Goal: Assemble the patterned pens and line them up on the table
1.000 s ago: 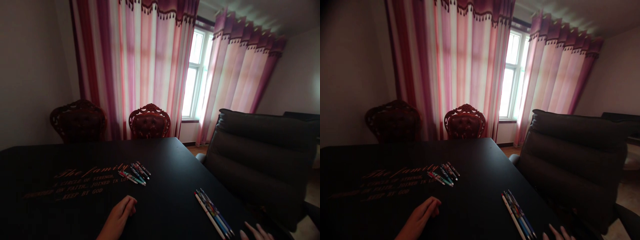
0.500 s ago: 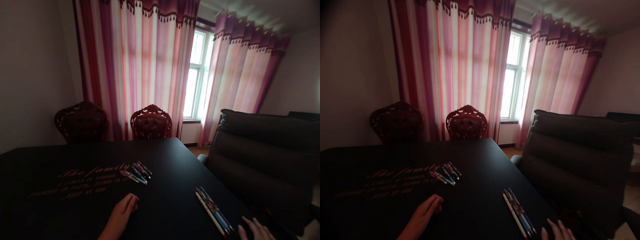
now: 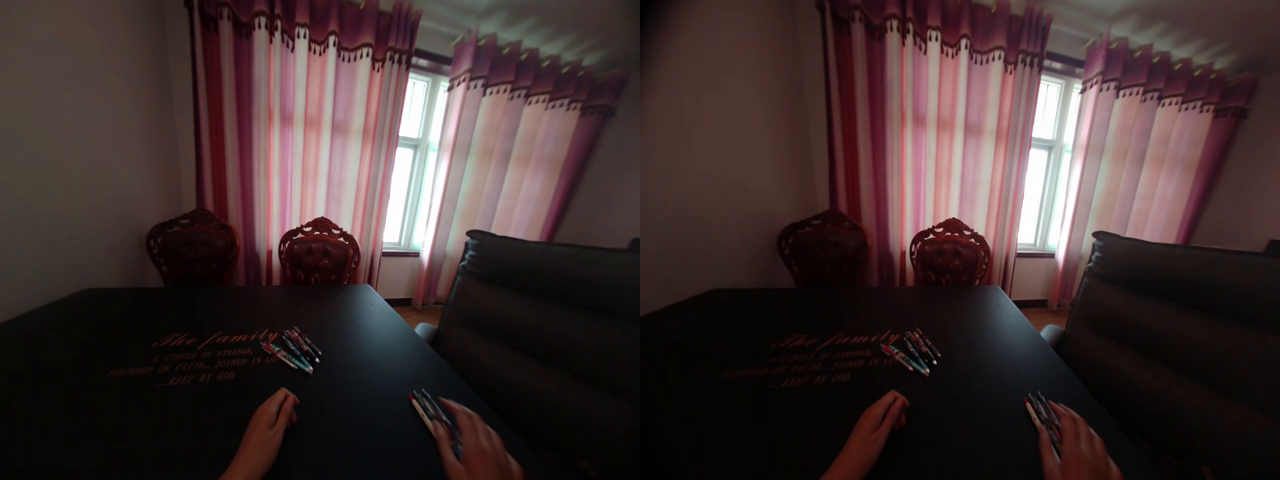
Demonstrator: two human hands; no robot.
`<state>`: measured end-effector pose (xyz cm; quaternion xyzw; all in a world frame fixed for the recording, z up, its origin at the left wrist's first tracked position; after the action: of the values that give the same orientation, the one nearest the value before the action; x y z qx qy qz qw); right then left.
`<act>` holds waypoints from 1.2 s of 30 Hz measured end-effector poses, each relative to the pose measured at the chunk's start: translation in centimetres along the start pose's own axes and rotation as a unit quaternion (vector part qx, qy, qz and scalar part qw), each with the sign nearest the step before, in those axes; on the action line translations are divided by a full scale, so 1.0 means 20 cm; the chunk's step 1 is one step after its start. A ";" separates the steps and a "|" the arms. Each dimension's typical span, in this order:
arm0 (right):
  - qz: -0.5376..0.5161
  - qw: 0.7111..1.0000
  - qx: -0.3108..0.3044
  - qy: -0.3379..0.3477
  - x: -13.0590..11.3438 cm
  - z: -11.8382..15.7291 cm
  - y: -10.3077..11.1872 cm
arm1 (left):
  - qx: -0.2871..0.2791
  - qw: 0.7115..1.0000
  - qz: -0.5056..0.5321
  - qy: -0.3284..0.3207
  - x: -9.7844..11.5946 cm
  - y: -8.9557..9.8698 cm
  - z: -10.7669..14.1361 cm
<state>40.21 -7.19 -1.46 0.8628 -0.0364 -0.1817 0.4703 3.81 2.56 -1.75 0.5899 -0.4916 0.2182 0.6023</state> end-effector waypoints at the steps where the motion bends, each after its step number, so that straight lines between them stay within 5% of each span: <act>1: -0.026 0.999 -0.015 0.039 -0.16 -0.02 -0.01 | 0.001 1.000 0.000 -0.001 0.00 0.00 0.00; 5: -0.110 0.968 -0.106 0.197 -0.73 -0.05 -0.09 | -0.002 1.000 -0.004 -0.003 0.01 0.00 0.00; 10: -0.108 0.944 -0.160 0.266 -1.04 -0.09 -0.27 | -0.007 1.000 -0.011 -0.019 0.01 0.00 0.01; 17: -0.108 0.951 -0.142 0.254 -1.16 -0.17 -0.47 | -0.007 0.999 -0.032 -0.014 -0.01 -0.01 -0.01; 27: -0.116 0.944 -0.110 0.288 -1.31 -0.25 -0.52 | -0.016 0.999 -0.040 -0.004 -0.06 -0.04 -0.04; 36: -0.210 0.934 -0.087 0.275 -1.27 -0.23 -0.49 | 0.027 0.999 -0.024 -0.019 -0.09 -0.03 -0.04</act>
<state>17.10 7.91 -0.26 0.8229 0.2918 -0.0342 0.4862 3.84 3.81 -3.43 0.6218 -0.4823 0.2057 0.5818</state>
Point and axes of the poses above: each hand's wrist, its own z-axis away from the middle knuckle, its own y-axis out of the back of the hand, x = y × z, the point moved 3 cm from there along -z, towards the middle knuckle, and after that the axes turned 5 degrees about -x, right-handed, at the moved point
